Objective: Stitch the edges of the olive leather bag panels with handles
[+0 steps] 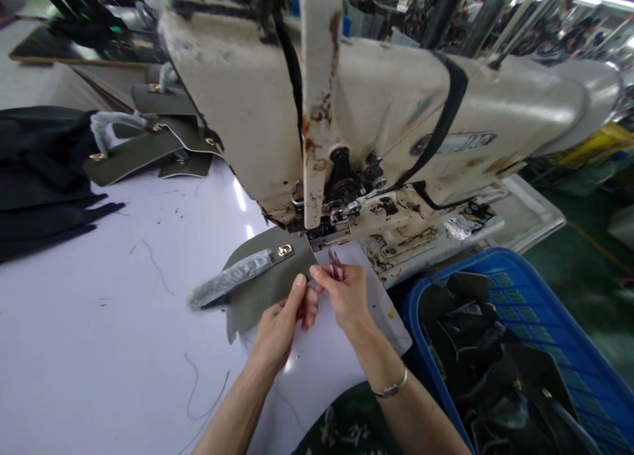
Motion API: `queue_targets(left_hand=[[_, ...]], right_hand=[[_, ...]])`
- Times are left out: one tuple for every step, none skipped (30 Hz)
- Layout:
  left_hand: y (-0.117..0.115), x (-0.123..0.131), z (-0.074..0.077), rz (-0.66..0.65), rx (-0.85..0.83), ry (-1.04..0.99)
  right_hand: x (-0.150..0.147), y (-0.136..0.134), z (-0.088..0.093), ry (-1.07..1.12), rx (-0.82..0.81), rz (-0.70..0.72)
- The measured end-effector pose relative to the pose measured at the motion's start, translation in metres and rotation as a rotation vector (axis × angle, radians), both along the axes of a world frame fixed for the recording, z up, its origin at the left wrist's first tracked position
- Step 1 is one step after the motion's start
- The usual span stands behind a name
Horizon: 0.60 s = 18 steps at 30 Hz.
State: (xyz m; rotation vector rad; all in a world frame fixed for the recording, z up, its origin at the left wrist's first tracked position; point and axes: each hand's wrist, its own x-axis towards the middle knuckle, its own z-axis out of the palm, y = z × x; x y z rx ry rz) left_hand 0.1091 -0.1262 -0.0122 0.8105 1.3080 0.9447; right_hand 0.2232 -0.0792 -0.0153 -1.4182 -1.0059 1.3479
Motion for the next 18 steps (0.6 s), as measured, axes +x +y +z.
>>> queue_targets(left_hand=[[-0.01,-0.005,0.009,-0.081,-0.022,-0.012],[-0.021,-0.013,0.016,-0.112,-0.022,0.044],[-0.031,-0.022,0.022,-0.068,0.03,0.188],[-0.039,-0.032,0.025,0.017,0.116,0.398],[-0.044,-0.042,0.025,0.092,0.221,0.62],[-0.046,-0.053,0.022,0.13,0.329,0.815],[-0.044,-0.063,0.018,0.118,0.419,0.957],[-0.038,-0.072,0.012,0.069,0.486,1.052],[-0.028,-0.078,0.007,0.01,0.531,1.109],[-0.016,-0.083,0.002,-0.056,0.56,1.138],[-0.001,-0.085,0.0,-0.109,0.592,1.157],[0.014,-0.086,0.0,-0.151,0.627,1.172],[0.029,-0.085,0.003,-0.188,0.663,1.19],[0.043,-0.083,0.007,-0.221,0.691,1.21],[0.055,-0.081,0.013,-0.256,0.703,1.23],[0.066,-0.079,0.02,-0.295,0.697,1.251],[0.074,-0.077,0.026,-0.327,0.68,1.273],[0.08,-0.075,0.032,-0.351,0.661,1.295]], right_hand=[[-0.001,0.001,0.0,0.062,-0.028,-0.022],[-0.001,0.002,0.001,0.119,-0.046,-0.043],[-0.002,0.003,0.002,0.169,-0.057,-0.061],[-0.002,0.004,0.005,0.213,-0.068,-0.075],[-0.003,0.005,0.007,0.248,-0.084,-0.085],[-0.004,0.005,0.009,0.276,-0.105,-0.093],[-0.004,0.005,0.01,0.298,-0.126,-0.099],[-0.005,0.005,0.011,0.318,-0.145,-0.103],[-0.006,0.005,0.01,0.338,-0.16,-0.107],[-0.007,0.005,0.009,0.36,-0.172,-0.109],[-0.007,0.004,0.007,0.384,-0.181,-0.111],[-0.008,0.004,0.005,0.405,-0.187,-0.112],[-0.008,0.004,0.003,0.419,-0.191,-0.112],[-0.008,0.003,0.001,0.425,-0.191,-0.112],[-0.009,0.003,0.0,0.42,-0.19,-0.114],[-0.009,0.003,0.0,0.409,-0.184,-0.117],[-0.009,0.002,0.0,0.396,-0.178,-0.12],[-0.009,0.002,0.0,0.383,-0.171,-0.121]])
